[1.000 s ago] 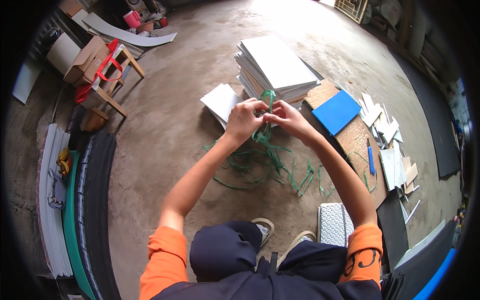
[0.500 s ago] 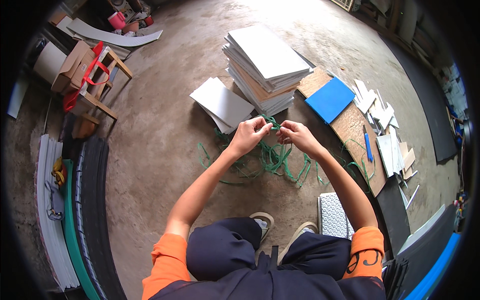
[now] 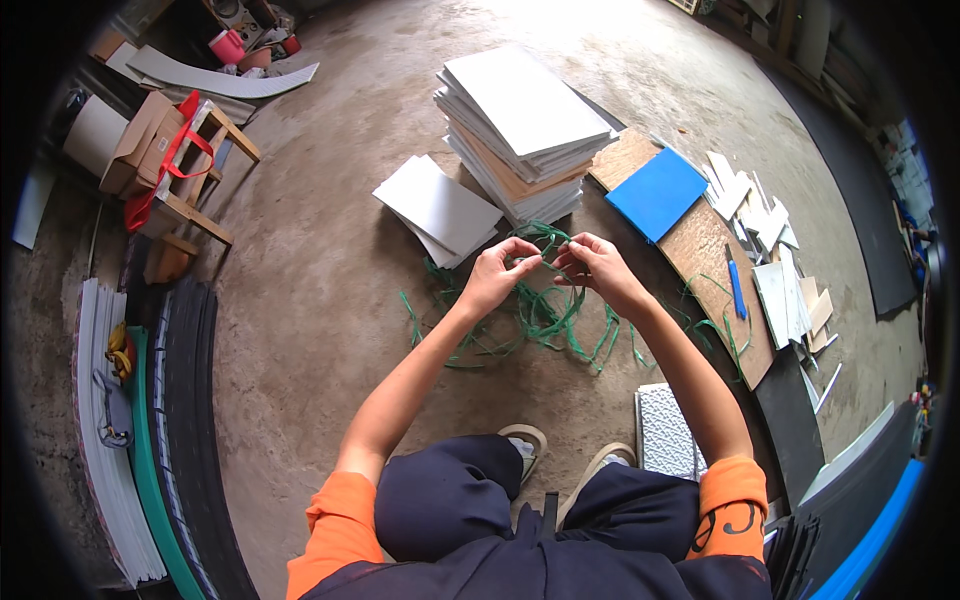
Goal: The person untangles a bundle of green straps by hand, repeatedly pulling and separating loops. They work over a cluttered workshop floor with stacks of boards and tools nearby, occasionally adjusting the strap bundle to isolate knots.
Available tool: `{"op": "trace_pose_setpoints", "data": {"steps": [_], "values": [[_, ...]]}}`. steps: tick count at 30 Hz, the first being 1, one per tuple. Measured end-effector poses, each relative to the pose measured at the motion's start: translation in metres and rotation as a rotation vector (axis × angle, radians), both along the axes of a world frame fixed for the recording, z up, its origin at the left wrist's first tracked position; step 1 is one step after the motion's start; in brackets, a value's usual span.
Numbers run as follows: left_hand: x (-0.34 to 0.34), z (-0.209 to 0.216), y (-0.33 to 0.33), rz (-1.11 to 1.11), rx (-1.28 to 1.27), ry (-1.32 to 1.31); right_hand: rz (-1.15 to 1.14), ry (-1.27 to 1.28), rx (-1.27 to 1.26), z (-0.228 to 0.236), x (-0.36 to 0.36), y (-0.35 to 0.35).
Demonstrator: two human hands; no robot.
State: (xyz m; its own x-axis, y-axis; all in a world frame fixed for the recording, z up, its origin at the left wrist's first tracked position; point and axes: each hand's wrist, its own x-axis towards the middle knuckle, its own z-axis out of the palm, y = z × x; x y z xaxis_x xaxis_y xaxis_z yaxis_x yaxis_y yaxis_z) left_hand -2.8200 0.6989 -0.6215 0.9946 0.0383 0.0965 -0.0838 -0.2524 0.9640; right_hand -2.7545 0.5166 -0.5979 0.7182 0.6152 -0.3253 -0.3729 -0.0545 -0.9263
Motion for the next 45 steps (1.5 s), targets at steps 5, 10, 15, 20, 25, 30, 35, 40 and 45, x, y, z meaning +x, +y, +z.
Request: {"op": "trace_pose_setpoints", "data": {"steps": [5, 10, 15, 20, 25, 30, 35, 40, 45], "values": [[-0.001, 0.015, -0.01, -0.093, -0.202, 0.237, -0.007, -0.061, 0.012, -0.002, 0.002, -0.011], [0.0, 0.014, -0.007, -0.117, -0.403, 0.367, -0.002, -0.061, 0.018, -0.006, 0.004, -0.016], [0.003, 0.012, -0.01, -0.141, -0.412, 0.438, -0.021, -0.134, -0.006, -0.008, 0.004, -0.02], [0.006, 0.004, -0.015, -0.211, -0.605, 0.4, -0.022, -0.011, 0.059, -0.004, 0.009, -0.026], [0.014, 0.01, -0.001, -0.233, -1.042, 0.588, -0.041, 0.109, 0.174, 0.006, 0.026, -0.038], [0.022, -0.008, 0.061, 0.218, -0.79, 0.378, -0.205, -0.371, -0.327, -0.009, 0.055, -0.077], [0.008, -0.04, 0.148, 0.724, -0.368, 0.181, -0.597, -0.51, -0.596, -0.05, 0.096, -0.167], [-0.039, -0.084, 0.221, 1.018, 0.64, 0.078, -0.887, -0.431, -0.771, -0.077, 0.097, -0.259], [-0.083, -0.119, 0.219, 0.768, 0.916, 0.324, -0.336, -0.704, -1.305, -0.12, 0.039, -0.227]]}}
